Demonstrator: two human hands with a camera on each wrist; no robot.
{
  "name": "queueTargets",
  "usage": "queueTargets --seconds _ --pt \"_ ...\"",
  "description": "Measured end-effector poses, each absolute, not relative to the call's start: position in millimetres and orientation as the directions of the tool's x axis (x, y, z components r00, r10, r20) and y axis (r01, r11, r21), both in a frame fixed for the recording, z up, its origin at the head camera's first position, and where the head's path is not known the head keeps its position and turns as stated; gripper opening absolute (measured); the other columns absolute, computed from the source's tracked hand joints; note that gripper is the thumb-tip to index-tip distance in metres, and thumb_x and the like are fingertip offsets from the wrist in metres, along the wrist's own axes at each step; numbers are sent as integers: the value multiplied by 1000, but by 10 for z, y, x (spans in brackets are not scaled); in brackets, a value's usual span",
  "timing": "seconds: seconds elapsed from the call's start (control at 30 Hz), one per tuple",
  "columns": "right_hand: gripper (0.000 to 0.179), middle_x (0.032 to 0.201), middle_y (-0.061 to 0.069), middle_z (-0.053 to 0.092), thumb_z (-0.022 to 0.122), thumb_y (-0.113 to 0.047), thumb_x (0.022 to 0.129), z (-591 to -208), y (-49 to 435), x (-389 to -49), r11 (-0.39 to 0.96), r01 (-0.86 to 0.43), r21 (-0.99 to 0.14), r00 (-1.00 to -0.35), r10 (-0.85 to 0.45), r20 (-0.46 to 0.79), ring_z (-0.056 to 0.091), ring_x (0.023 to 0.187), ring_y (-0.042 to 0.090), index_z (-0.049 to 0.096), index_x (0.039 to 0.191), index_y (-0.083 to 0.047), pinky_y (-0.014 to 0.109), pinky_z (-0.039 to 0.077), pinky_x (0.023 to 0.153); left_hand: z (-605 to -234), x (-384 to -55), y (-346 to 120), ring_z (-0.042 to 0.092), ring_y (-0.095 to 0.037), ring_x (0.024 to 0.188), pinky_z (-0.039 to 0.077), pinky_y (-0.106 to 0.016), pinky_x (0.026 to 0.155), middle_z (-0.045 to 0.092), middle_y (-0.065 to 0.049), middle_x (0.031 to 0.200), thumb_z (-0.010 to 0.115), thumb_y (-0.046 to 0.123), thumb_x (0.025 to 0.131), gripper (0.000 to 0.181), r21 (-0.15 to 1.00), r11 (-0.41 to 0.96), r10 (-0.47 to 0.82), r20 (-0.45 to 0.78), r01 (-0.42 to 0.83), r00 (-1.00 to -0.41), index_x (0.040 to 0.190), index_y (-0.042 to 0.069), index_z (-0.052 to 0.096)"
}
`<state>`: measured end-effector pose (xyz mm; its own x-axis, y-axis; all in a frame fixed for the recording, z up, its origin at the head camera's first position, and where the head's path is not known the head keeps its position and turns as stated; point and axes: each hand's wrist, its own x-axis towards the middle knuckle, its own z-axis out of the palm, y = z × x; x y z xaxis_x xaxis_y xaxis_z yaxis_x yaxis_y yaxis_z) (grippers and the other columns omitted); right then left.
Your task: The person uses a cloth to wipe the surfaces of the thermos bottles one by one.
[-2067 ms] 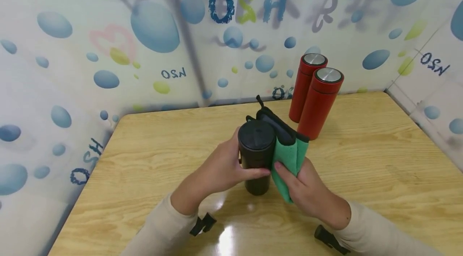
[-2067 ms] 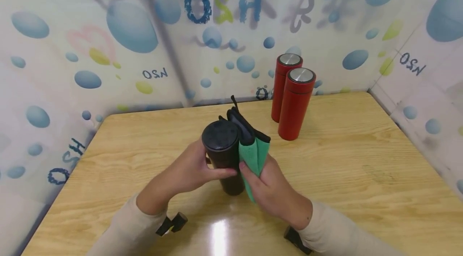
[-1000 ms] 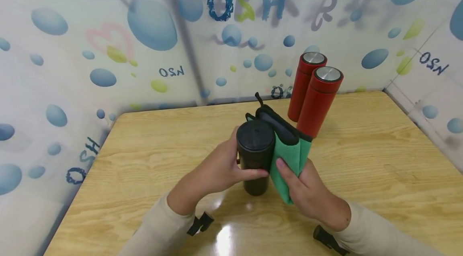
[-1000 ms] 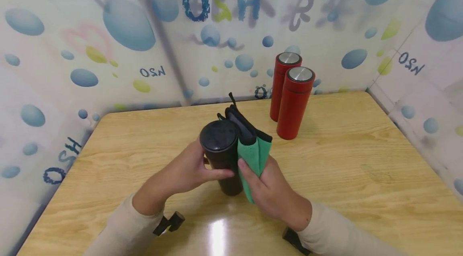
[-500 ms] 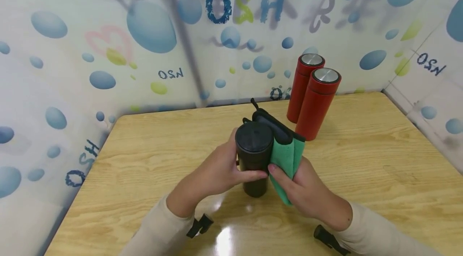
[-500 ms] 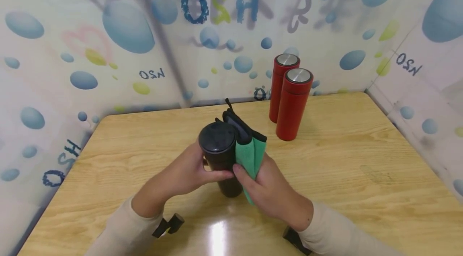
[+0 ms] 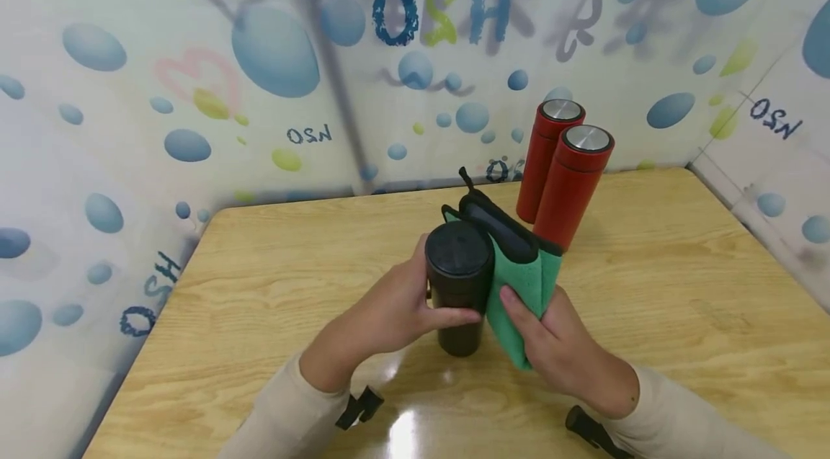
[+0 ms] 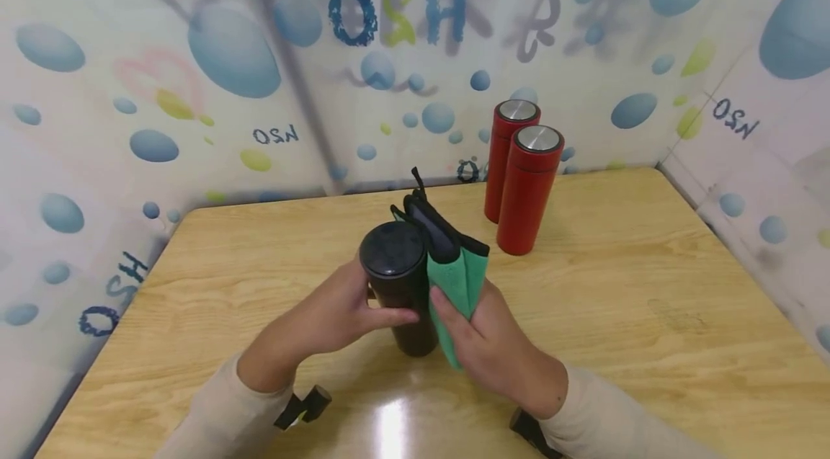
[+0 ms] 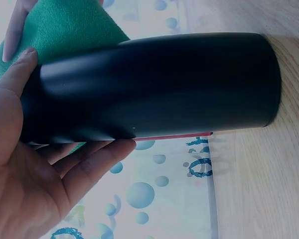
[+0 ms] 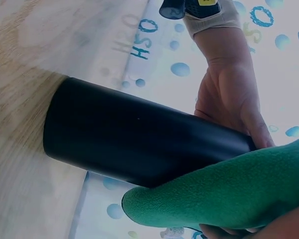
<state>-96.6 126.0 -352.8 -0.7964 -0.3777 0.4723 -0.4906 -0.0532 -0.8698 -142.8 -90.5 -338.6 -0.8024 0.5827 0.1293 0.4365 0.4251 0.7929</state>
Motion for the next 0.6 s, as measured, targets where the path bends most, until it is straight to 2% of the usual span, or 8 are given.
queueTargets --seconds 0.23,0.4,0.6 --pt "18 57 4 46 36 6 104 -3512 1262 -1005 -18 -477 -879 -791 -427 438 46 45 10 51 101 -4 28 43 47 -3380 -1446 -905 59 -11 122 50 -37 103 58 -1 139 85 32 80 89 760 433 587 170 485 -792 145 17 26" --pt "19 57 5 45 35 7 104 -3533 1259 -998 -40 -465 -884 -793 -424 437 47 44 11 52 105 -3 28 43 47 -3396 -1427 -910 57 -10 126 48 -38 106 57 0 141 85 32 81 90 784 427 584 141 451 -799 147 18 25" --pt "21 64 5 48 36 7 103 -3535 1255 -970 -35 -478 -878 -805 -382 453 50 51 13 53 112 -3 28 46 53 -3405 -1423 -911 57 -9 124 49 -36 104 56 1 142 84 32 81 90 787 429 585 130 442 -800 147 20 24"
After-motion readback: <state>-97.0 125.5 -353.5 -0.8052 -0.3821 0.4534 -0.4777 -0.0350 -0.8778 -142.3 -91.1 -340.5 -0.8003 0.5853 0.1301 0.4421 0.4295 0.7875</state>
